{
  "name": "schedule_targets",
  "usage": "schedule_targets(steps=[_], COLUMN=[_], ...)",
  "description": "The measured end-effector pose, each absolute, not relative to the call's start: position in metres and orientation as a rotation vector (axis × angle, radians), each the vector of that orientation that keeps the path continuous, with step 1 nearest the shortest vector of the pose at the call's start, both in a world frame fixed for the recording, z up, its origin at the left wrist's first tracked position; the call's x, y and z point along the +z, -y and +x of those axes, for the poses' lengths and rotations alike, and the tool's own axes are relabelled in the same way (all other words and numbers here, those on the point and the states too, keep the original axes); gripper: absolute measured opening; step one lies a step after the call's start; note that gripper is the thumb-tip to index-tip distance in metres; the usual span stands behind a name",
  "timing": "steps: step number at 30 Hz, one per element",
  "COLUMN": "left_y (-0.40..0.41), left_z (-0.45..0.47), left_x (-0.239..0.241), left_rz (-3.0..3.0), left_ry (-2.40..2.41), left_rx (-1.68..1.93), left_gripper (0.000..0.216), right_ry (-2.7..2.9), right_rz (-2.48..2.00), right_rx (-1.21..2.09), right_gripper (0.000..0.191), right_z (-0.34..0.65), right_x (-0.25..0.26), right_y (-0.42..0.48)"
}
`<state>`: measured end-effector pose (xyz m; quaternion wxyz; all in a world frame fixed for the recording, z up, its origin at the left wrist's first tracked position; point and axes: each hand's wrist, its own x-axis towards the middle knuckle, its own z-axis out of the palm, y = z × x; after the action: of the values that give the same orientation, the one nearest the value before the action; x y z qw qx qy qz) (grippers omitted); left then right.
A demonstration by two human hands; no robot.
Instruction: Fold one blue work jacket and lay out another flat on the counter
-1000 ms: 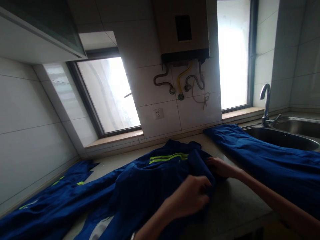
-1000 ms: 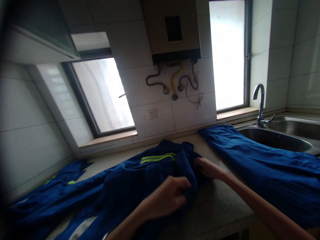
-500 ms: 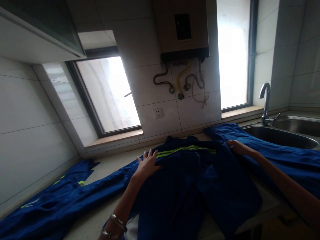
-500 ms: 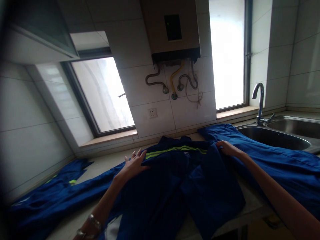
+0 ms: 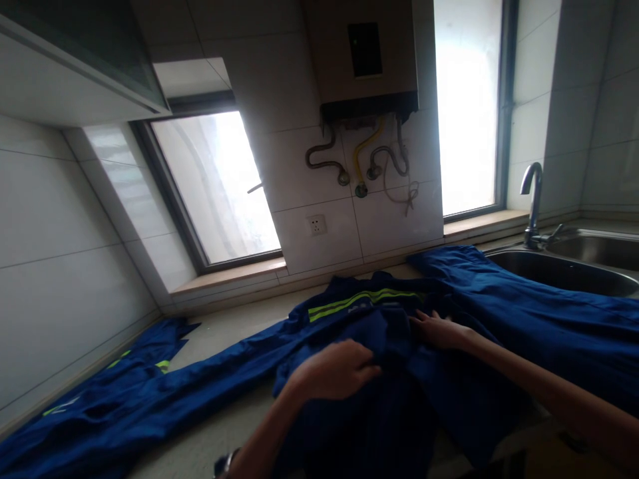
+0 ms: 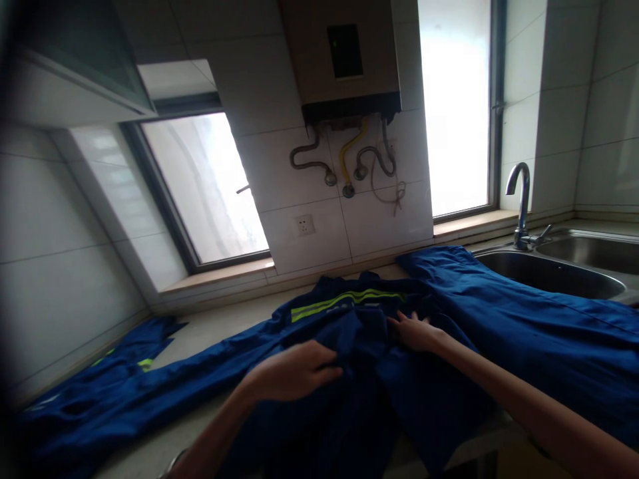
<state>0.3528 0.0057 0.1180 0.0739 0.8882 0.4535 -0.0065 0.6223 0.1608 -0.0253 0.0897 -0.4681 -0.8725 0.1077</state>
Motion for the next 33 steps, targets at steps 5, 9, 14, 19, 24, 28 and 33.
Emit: schedule_targets(steps=[5,9,14,19,24,28,33], left_y=[0.023,0.01,-0.034,-0.085,-0.111,-0.121,-0.124], left_z=[0.411,0.411,0.344,0.245,0.199,0.184,0.162], left_x=[0.068,0.064,0.097,0.076,0.037,0.041,0.058], left_rz=[2.693,2.231,2.154,2.094,1.875,1.872,1.876], left_ry=[-0.827,-0.574,-1.241,-2.561,-2.239,-2.304,-2.368], left_rx=[-0.399,-0.388,0.064,0.14,0.082,0.434,0.71], left_gripper=[0.029,0.028,0.04,0.051,0.038,0.03,0.038], right_ry=[2.674,2.589,2.381,2.182,2.159,2.511,2.694], right_rz=[-1.262,-1.253,-1.121,-1.136,-1.186,-1.229,-1.344], right_rx=[0.28,0.427,0.682,0.622,0.318,0.53,0.688], right_gripper=[0.044,0.04,0.034,0.031,0.038,0.074,0.085], right_z=[0.648,0.658,0.66,0.652,0.609,0.582,0.584], right_x=[-0.04,-0.038,-0.029,-0.007,0.014,0.007,-0.013], right_y=[-0.197,-0.201,-0.199,-0.204,-0.187,-0.165,-0.151])
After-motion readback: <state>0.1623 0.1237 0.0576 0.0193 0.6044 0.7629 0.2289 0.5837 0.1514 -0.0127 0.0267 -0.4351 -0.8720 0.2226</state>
